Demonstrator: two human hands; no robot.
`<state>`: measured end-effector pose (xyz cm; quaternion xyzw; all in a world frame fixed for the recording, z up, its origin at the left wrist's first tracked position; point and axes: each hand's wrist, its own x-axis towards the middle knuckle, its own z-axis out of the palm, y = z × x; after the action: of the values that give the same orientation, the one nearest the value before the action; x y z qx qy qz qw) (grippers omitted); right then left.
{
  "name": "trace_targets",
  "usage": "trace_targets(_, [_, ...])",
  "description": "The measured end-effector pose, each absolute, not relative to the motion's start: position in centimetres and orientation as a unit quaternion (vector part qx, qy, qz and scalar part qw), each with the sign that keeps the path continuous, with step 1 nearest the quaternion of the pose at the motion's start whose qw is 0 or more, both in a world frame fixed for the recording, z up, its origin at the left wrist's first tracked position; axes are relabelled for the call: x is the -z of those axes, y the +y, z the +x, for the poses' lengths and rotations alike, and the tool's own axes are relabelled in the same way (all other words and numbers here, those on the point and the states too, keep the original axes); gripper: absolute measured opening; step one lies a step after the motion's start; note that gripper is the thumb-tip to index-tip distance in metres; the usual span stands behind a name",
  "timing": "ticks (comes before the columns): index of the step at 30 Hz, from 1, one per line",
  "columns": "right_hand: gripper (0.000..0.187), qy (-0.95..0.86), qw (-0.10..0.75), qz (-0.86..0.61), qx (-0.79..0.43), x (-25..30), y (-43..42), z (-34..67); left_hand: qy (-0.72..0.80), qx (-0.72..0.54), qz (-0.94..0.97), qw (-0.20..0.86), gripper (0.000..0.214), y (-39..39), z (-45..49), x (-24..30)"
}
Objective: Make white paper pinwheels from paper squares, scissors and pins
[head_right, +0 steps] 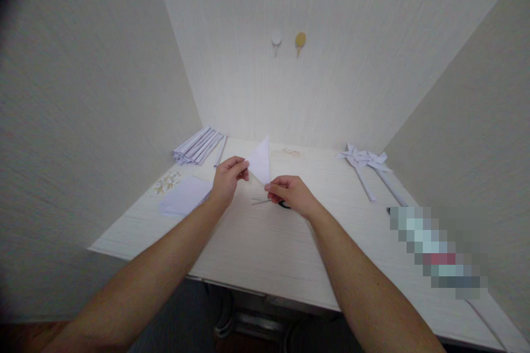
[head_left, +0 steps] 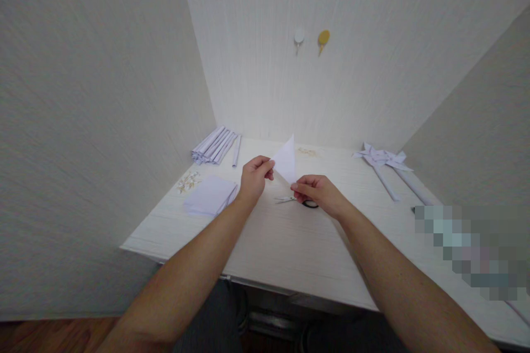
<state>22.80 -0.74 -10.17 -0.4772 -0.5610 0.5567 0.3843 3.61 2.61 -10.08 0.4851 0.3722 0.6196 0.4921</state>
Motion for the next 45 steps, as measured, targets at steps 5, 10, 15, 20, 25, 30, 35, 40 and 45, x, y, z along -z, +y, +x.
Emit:
trace_targets(5, [0.036, -0.567, 0.386, -0.496, -0.533, 10.07, -0.77, 22.62, 0.370, -0.625, 0.482, 0.489, 0.015, 2.57, 3.68, 10.10])
trace_targets(10, [0.032, -0.563, 0.401, -0.494, -0.528, 10.53, -0.50, 22.63, 0.372, -0.628, 0.479, 0.488, 0.016, 2.63, 3.63, 10.21])
trace_targets(15, [0.033, -0.566, 0.403, -0.492, -0.525, 10.64, -0.35, 22.72, 0.372, -0.632, 0.475, 0.486, 0.018, 2.57, 3.56, 10.17])
trace_targets(20, [0.035, -0.562, 0.406, -0.494, -0.525, 10.27, -0.50, 22.56, 0.372, -0.631, 0.472, 0.491, 0.017, 2.53, 3.49, 10.12])
trace_targets(25, [0.042, -0.561, 0.462, -0.465, -0.506, 9.96, -0.50, 22.39, 0.358, -0.562, 0.505, 0.548, 0.017, 2.38, 3.70, 10.03])
trace_targets(30, [0.045, -0.529, 0.516, -0.466, -0.486, 10.35, -0.07, 22.70, 0.350, -0.524, 0.547, 0.551, 0.018, 2.05, 3.99, 9.97])
trace_targets(35, [0.043, -0.522, 0.523, -0.470, -0.483, 10.43, -0.02, 22.80, 0.351, -0.526, 0.546, 0.550, 0.017, 1.98, 4.01, 9.96])
trace_targets(40, [0.041, -0.502, 0.536, -0.454, -0.505, 10.07, -0.19, 22.71, 0.358, -0.524, 0.540, 0.553, 0.017, 2.02, 3.98, 9.96])
trace_targets(45, [0.038, -0.498, 0.550, -0.456, -0.491, 10.23, -0.04, 22.87, 0.358, -0.520, 0.541, 0.556, 0.016, 2.01, 3.97, 9.94])
